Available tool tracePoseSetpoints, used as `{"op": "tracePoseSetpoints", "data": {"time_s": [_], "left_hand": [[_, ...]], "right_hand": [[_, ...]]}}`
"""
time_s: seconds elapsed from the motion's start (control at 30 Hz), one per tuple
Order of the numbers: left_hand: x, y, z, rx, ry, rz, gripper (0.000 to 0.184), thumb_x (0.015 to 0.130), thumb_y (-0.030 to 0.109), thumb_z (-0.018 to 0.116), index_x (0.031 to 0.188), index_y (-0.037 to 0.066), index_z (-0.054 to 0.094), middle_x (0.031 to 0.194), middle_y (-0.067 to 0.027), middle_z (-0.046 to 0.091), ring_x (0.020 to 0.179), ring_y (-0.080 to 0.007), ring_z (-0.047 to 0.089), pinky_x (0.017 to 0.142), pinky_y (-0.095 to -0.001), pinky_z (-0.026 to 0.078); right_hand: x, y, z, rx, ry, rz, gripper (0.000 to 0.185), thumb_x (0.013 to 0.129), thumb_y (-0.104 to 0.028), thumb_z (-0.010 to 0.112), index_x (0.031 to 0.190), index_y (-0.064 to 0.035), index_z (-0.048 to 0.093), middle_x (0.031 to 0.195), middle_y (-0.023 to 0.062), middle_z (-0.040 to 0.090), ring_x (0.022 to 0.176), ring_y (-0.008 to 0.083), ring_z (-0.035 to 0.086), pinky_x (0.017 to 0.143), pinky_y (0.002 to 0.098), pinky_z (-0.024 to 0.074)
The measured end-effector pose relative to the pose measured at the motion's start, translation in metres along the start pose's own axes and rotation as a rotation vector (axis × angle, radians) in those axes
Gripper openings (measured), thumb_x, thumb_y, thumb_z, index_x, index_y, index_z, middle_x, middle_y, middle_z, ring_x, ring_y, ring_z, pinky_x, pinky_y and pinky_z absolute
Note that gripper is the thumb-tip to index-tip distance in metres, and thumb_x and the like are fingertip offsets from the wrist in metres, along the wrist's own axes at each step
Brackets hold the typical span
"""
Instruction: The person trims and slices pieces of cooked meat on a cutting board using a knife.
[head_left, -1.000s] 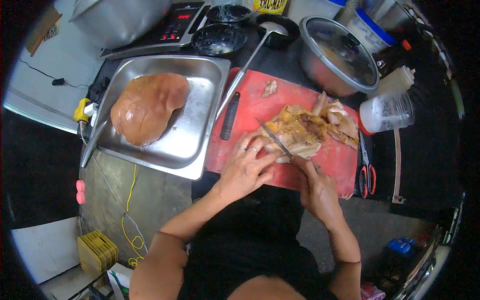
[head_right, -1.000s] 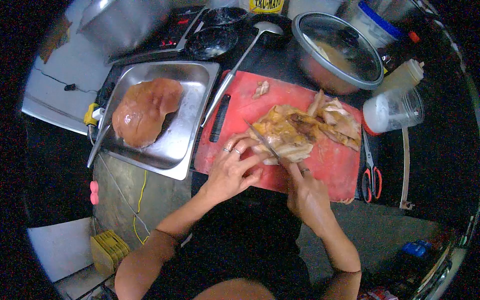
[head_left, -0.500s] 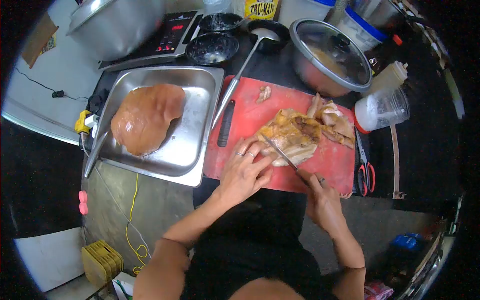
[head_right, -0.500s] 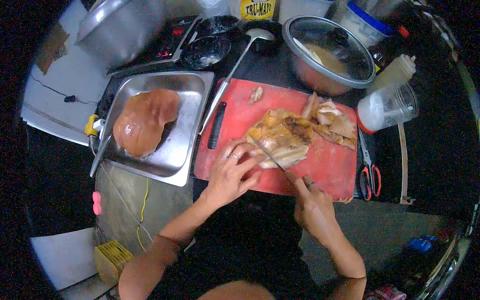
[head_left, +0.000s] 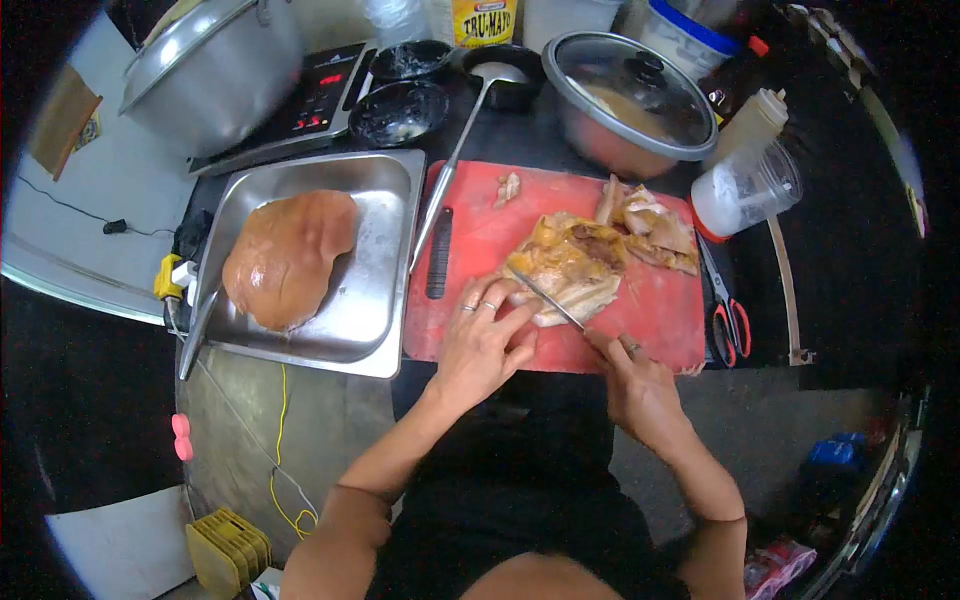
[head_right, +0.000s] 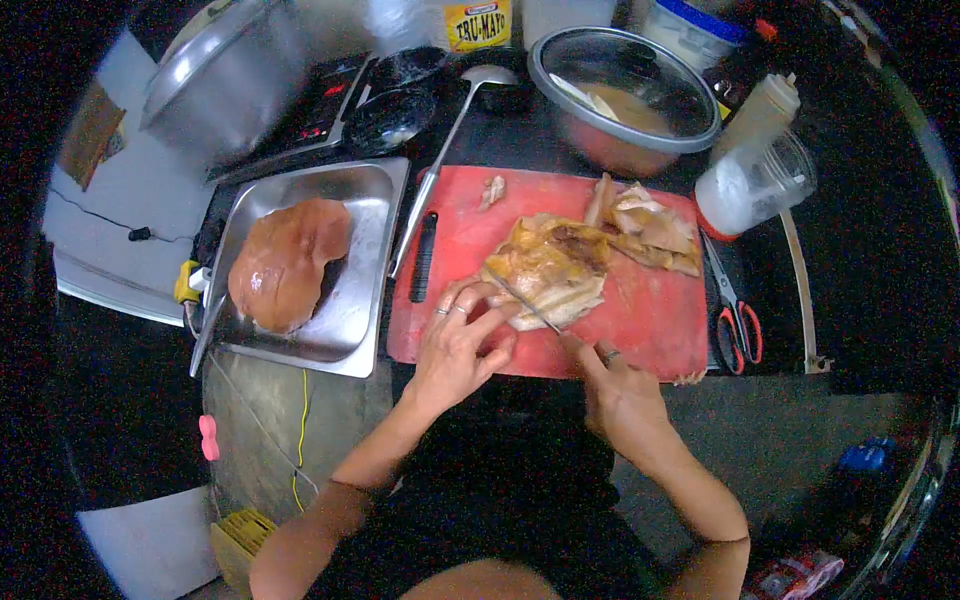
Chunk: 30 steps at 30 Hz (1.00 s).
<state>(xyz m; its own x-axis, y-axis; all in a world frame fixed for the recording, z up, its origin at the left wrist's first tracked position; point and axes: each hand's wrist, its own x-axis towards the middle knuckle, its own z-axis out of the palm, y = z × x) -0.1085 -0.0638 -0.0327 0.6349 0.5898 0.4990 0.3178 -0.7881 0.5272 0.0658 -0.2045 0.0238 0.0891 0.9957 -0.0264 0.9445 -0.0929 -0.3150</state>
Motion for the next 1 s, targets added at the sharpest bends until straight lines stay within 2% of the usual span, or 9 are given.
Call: {"op": "tracePoseSetpoints", "data": {"time_s": [0.13,0.23,0.4,0.5,0.6,0.7,0.83,0.93,1.0], "left_hand": [[-0.001,0.0,0.001,-0.001,-0.002,-0.006,0.031,0.072,0.016,0.069,0.102,0.009,0.066,0.109,-0.0127,0.054,0.109,-0.0344,0.05,0.093,-0.0439,0.044],[-0.001,0.001,0.0,0.013,-0.012,-0.006,0.031,0.072,0.016,0.069,0.103,0.008,0.066,0.109,-0.013,0.054,0.109,-0.0348,0.05,0.093,-0.044,0.044],[-0.002,0.003,0.0,-0.007,-0.009,-0.043,0.03,0.072,0.015,0.069,0.101,0.007,0.065,0.11,-0.0133,0.054,0.111,-0.0352,0.048,0.093,-0.0451,0.042],[-0.007,0.007,-0.001,0.08,-0.059,-0.097,0.037,0.074,0.017,0.068,0.11,0.009,0.064,0.111,-0.015,0.055,0.109,-0.0353,0.05,0.095,-0.0449,0.042],[-0.007,0.006,-0.002,0.073,-0.056,-0.063,0.037,0.074,0.017,0.068,0.11,0.009,0.064,0.11,-0.0173,0.056,0.106,-0.0358,0.051,0.092,-0.0445,0.042],[-0.002,0.016,-0.006,0.052,-0.061,-0.077,0.032,0.073,0.015,0.067,0.104,0.005,0.062,0.104,-0.0193,0.051,0.102,-0.0386,0.048,0.088,-0.0469,0.04],[-0.004,0.018,-0.003,-0.004,-0.005,-0.118,0.037,0.073,0.014,0.066,0.108,0.005,0.058,0.107,-0.0199,0.049,0.102,-0.0387,0.047,0.088,-0.0472,0.039],[0.004,0.02,-0.009,0.079,-0.072,-0.073,0.034,0.073,0.014,0.067,0.105,0.006,0.061,0.106,-0.018,0.051,0.101,-0.036,0.048,0.088,-0.047,0.039],[0.01,0.02,-0.013,0.127,-0.145,-0.011,0.032,0.072,0.015,0.069,0.103,0.007,0.062,0.105,-0.0152,0.053,0.101,-0.0338,0.049,0.089,-0.0459,0.039]], "right_hand": [[-0.003,0.003,0.004,0.02,0.043,0.007,0.043,0.082,-0.001,0.054,0.123,-0.0127,0.051,0.096,0.0175,0.06,0.069,0.0403,0.061,0.057,0.0469,0.0504],[0.013,0.001,0.015,-0.086,-0.01,-0.037,0.058,0.076,-0.002,0.055,0.132,-0.0133,0.043,0.103,0.0208,0.058,0.067,0.0389,0.063,0.055,0.0472,0.0529],[0.029,-0.002,0.032,-0.081,-0.054,-0.048,0.061,0.074,-0.004,0.057,0.133,-0.0127,0.041,0.102,0.0201,0.06,0.069,0.0371,0.065,0.055,0.0462,0.0529],[0.016,-0.003,0.018,-0.013,-0.018,-0.043,0.058,0.073,-0.005,0.058,0.127,-0.0113,0.041,0.1,0.0204,0.061,0.075,0.0371,0.066,0.056,0.0465,0.0531],[-0.009,0.012,0.022,0.049,-0.063,-0.062,0.07,0.071,-0.006,0.061,0.137,-0.0119,0.036,0.102,0.0213,0.057,0.076,0.039,0.064,0.061,0.0474,0.0534],[-0.03,0.014,0.013,0.016,-0.082,0.001,0.062,0.075,-0.008,0.059,0.134,-0.0096,0.038,0.095,0.021,0.058,0.075,0.039,0.063,0.06,0.0479,0.0528],[-0.057,0.01,0.001,0.109,-0.044,0.061,0.054,0.079,-0.009,0.055,0.13,-0.0094,0.039,0.09,0.0218,0.059,0.076,0.0398,0.063,0.058,0.0478,0.0524],[-0.072,0.021,0.009,0.236,0.02,0.059,0.049,0.084,-0.009,0.053,0.131,-0.0153,0.04,0.088,0.0209,0.061,0.075,0.0386,0.063,0.063,0.0484,0.0503],[-0.081,0.03,0.01,0.311,0.036,0.057,0.046,0.086,-0.01,0.053,0.13,-0.0145,0.041,0.091,0.0199,0.062,0.077,0.0386,0.063,0.066,0.0485,0.0497]]}}
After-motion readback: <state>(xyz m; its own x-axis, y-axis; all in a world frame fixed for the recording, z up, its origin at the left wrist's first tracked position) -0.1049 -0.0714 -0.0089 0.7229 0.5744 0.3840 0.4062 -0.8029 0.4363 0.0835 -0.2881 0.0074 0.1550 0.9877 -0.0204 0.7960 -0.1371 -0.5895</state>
